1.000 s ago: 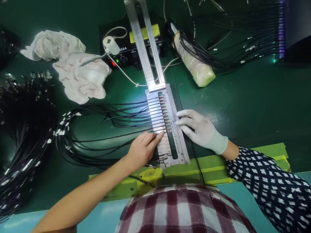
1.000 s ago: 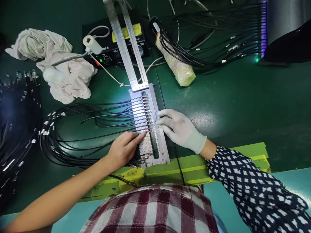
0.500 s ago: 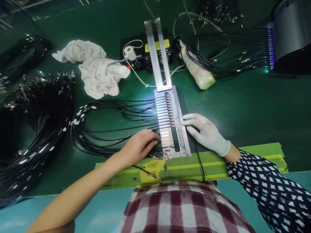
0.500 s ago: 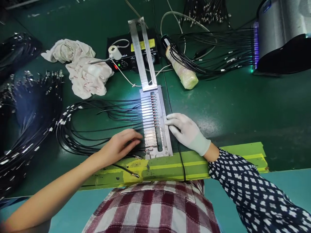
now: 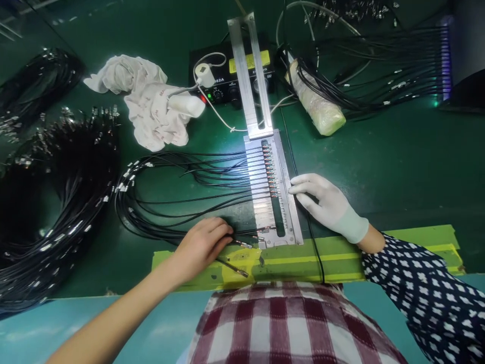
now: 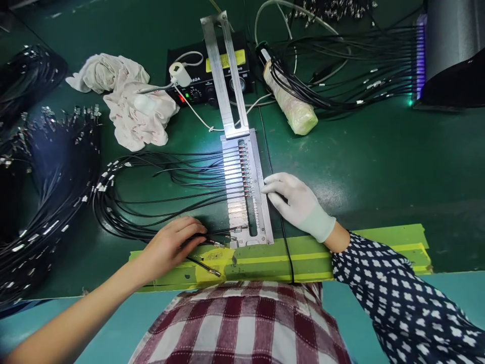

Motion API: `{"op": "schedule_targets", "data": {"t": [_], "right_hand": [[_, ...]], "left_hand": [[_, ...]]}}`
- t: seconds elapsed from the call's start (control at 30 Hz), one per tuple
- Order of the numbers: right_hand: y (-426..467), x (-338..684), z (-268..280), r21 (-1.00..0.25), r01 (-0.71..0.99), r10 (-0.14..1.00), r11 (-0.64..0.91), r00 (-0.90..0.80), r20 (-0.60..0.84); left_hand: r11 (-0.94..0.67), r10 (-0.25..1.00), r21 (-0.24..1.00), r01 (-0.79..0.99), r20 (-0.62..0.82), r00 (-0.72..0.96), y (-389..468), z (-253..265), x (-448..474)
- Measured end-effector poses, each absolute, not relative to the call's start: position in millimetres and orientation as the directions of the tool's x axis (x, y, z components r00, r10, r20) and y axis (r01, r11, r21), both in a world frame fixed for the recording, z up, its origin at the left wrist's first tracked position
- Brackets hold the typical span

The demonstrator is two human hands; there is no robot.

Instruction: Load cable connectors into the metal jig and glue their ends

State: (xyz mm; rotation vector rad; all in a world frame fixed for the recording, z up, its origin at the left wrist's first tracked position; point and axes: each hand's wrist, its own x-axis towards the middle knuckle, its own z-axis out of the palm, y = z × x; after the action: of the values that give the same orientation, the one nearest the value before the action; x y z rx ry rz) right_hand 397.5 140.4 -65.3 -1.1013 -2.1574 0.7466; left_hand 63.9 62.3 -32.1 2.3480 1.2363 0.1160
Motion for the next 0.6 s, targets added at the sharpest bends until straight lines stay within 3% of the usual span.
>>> {"op": "schedule_targets", "data": {"t": [0.13,0.3,0.47,0.6], "right_hand": [[141.3,397.2,-65.5,-0.709,0.501,0.841,0.497,-0.478,0.252],[141.7,397.4,-66.1,-0.712,0.503,0.846,0.49,-0.472,0.249],[141.8,398.0,-67.3,-0.719,0.503,0.849,0.48,-0.472,0.237],[142.0,397.8,-67.7,-0.717,0.507,0.851,0.478,-0.47,0.234]], "left_hand": [[-0.498,0.803,0.477,0.725,-0.063,0.593,62.7,-29.1,61.2],[-0.441,0.78,0.593,0.674,-0.117,0.614,66.7,-20.2,65.8],[-0.396,0.791,0.604,0.692,-0.157,0.591,70.7,-31.9,83.0],[-0.29,0.837,0.737,0.61,-0.114,0.535,72.7,-36.5,87.6]]}}
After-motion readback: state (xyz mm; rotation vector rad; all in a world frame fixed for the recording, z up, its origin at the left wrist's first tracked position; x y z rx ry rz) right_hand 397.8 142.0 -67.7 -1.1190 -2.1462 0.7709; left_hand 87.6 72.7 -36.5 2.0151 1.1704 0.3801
